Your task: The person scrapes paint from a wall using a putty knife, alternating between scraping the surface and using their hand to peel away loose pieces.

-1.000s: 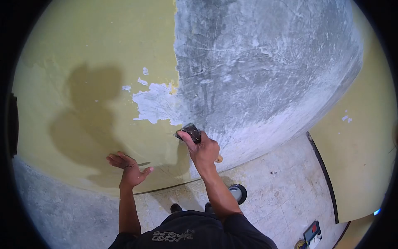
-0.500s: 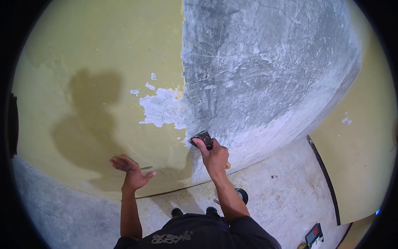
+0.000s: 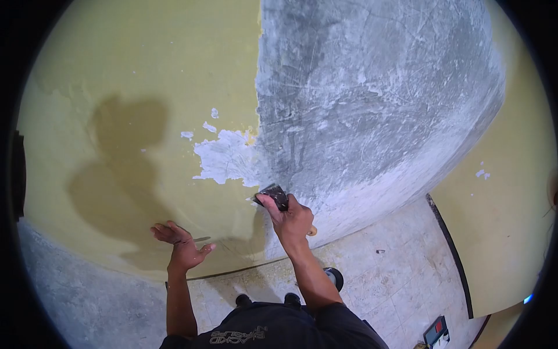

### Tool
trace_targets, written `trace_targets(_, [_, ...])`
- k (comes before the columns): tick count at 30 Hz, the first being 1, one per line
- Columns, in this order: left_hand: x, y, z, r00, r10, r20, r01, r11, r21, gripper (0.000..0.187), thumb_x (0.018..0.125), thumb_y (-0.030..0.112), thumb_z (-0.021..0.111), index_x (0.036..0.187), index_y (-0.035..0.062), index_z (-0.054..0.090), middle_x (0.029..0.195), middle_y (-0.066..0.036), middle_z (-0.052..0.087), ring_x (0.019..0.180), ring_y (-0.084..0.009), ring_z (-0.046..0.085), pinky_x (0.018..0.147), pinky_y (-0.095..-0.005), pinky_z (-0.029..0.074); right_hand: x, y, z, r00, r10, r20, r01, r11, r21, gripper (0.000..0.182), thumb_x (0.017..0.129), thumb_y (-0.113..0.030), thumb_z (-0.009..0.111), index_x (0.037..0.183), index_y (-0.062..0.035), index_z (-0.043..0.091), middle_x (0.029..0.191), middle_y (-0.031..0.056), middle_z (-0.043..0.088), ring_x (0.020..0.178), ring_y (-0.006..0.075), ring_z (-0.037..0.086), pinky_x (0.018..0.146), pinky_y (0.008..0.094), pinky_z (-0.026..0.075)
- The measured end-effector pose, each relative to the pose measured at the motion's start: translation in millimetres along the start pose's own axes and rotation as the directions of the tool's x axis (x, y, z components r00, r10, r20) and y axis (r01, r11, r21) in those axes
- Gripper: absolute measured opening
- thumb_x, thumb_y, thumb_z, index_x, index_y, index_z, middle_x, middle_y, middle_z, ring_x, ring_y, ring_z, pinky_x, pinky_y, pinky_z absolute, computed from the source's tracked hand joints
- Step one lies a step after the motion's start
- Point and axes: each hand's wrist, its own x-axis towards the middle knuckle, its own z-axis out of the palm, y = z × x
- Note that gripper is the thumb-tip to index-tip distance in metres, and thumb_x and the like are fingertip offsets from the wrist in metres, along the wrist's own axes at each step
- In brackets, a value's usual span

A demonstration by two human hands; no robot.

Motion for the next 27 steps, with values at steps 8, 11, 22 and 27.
trace_targets(8, [-6,0,2,1.000,-0.015,0.023,0.015,1.000,-0.009,0.135,0.075,0.073,0.057,0.132,-0.0140,-0.029,0.123,-0.054,-0.032,0.115,-0.0690,-0.034,0.088,-0.0756,-0.019,14,-28,1,0.998,0.015,0.061,-0.017,1.000,0.024,0.049,0.072,-0.046,0.079,0.063,-0.0032,0.057,0.052,0.0136,0.057,0.044,0.0329,0.058,0.042,0.0350,0.043])
trace_targets(11, [0,-7,-1,0.998,0.056,-0.027,-0.053,0.995,0.088,0.135,0.075,0.073,0.057,0.133,-0.0133,-0.029,0.123,-0.054,-0.033,0.114,-0.0692,-0.034,0.088,-0.0756,-0.020,12,-23,-1,0.991,0.022,0.130,-0.025,1.000,0.018,0.046,0.074,-0.045,0.079,0.067,-0.0026,0.062,0.056,0.0130,0.062,0.047,0.0313,0.061,0.045,0.0356,0.046])
trace_targets(22, [-8,-11,5,0.997,0.081,-0.008,-0.080,0.996,0.027,0.135,0.075,0.068,0.062,0.135,-0.0064,-0.032,0.123,-0.050,-0.039,0.114,-0.0669,-0.038,0.088,-0.0755,-0.020,-2,-5,-11,0.975,0.131,0.179,-0.139,0.990,0.031,0.046,0.074,-0.044,0.080,0.071,-0.0011,0.062,0.059,0.0136,0.063,0.049,0.0280,0.062,0.048,0.0333,0.045])
trace_targets(27, [-9,-10,3,0.997,0.083,-0.007,-0.082,0.996,0.031,0.134,0.075,0.068,0.062,0.135,-0.0060,-0.033,0.122,-0.050,-0.040,0.113,-0.0672,-0.038,0.089,-0.0759,-0.019,0,3,-14,0.971,0.162,0.177,-0.160,0.987,-0.026,0.044,0.075,-0.042,0.079,0.073,-0.0008,0.062,0.059,0.0132,0.064,0.050,0.0279,0.063,0.048,0.0318,0.046])
